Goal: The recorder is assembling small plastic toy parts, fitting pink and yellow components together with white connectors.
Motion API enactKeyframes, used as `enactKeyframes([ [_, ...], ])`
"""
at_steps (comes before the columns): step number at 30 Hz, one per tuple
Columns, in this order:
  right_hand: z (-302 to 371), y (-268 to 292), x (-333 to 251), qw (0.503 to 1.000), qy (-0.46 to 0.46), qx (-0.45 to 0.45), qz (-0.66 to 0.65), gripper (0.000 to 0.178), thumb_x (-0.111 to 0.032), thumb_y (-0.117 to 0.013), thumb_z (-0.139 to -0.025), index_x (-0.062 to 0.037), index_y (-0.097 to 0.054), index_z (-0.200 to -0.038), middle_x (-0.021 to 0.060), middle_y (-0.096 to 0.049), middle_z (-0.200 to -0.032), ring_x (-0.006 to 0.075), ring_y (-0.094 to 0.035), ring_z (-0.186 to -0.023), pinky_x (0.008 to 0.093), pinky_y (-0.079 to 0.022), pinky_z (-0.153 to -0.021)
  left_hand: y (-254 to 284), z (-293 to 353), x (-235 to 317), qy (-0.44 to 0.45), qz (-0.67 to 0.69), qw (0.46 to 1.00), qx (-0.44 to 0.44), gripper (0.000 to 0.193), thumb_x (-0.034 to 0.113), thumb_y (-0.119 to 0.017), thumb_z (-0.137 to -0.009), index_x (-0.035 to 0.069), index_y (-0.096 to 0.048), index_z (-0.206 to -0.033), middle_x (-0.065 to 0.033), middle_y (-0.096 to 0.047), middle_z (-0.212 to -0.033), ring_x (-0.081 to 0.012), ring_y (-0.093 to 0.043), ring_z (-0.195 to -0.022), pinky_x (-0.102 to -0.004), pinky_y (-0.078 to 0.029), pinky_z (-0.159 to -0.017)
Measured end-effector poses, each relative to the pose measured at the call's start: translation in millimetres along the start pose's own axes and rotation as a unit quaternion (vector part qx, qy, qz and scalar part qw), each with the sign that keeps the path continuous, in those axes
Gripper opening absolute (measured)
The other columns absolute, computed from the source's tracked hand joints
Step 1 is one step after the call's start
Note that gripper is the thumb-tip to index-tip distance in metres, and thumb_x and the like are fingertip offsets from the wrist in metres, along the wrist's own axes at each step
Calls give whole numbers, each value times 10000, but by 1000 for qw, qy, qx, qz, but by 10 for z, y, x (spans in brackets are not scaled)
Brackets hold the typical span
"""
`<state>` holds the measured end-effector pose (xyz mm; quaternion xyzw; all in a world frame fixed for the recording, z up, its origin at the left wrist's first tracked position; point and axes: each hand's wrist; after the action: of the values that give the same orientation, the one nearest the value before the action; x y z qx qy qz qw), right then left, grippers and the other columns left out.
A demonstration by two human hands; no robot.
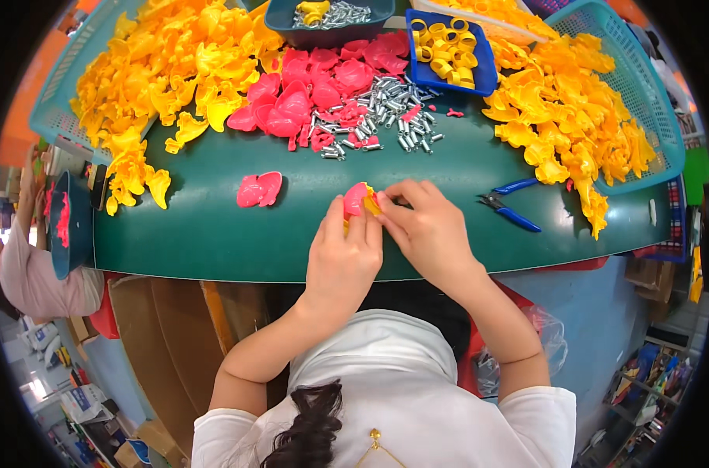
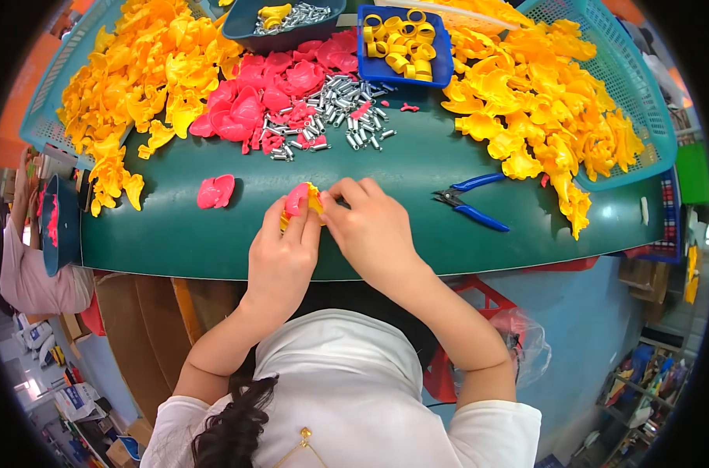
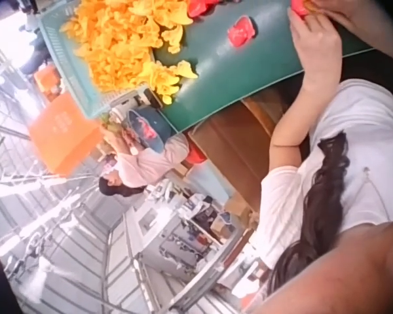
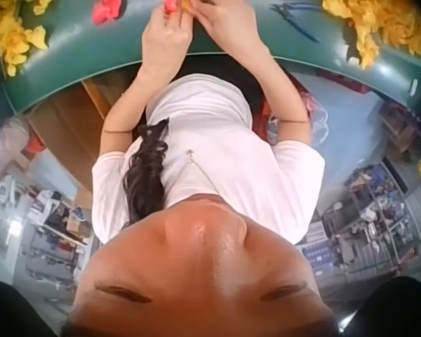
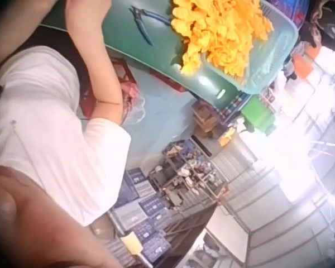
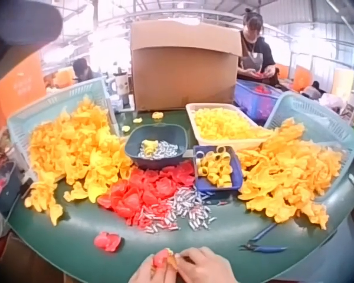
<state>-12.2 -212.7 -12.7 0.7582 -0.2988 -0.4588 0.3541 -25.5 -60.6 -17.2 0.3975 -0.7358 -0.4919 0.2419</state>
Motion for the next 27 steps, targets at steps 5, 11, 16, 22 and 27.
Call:
enactKeyframes([
  [5,46,-119,82,995,-28,48,-80,186,-122,-730,-754,-90,-719,-937,41,-644,-816,241,-628,-783,340,-508,-655,28,-2,-53,22,36,999,-2,221,37,-641,-731,-22,-668,-942,-133,-650,-953,-332,-584,-1036,-391,-516,-872],
  [11,-9,35,94,942,-146,32,-301,183,-25,-703,-751,-14,-703,-933,94,-695,-848,201,-697,-754,290,-552,-672,94,-73,-124,-3,47,991,128,196,46,-630,-788,49,-705,-970,-49,-670,-979,-382,-572,-1109,-565,-374,-1007],
  [16,67,323,189,938,-124,37,-322,208,1,-701,-748,-11,-702,-956,96,-698,-865,175,-697,-767,266,-554,-657,47,194,-200,27,278,926,254,460,343,-625,-899,67,-549,-1259,-132,-529,-1261,-316,-575,-1109,-469,-482,-914],
  [22,124,508,166,980,71,-19,-186,203,-4,-726,-727,-38,-690,-924,70,-673,-832,218,-663,-707,299,-535,-610,-19,110,-256,268,877,347,-197,629,454,-418,-986,1,-330,-1413,-196,-529,-1291,-309,-645,-985,-406,-560,-780],
  [27,-123,557,408,982,68,-18,-178,215,-88,-730,-756,-47,-683,-962,74,-668,-827,273,-652,-752,380,-519,-674,-172,112,-333,283,910,266,-148,567,335,-489,-981,-3,-331,-1409,-215,-503,-1317,-311,-676,-881,-396,-569,-751],
])
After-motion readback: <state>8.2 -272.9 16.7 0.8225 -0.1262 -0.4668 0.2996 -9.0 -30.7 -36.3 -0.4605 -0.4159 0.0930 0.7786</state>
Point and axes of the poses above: each hand's wrist, its own z-axis away from the middle knuckle, its own y-axis out of the back of the hand, x = y × z
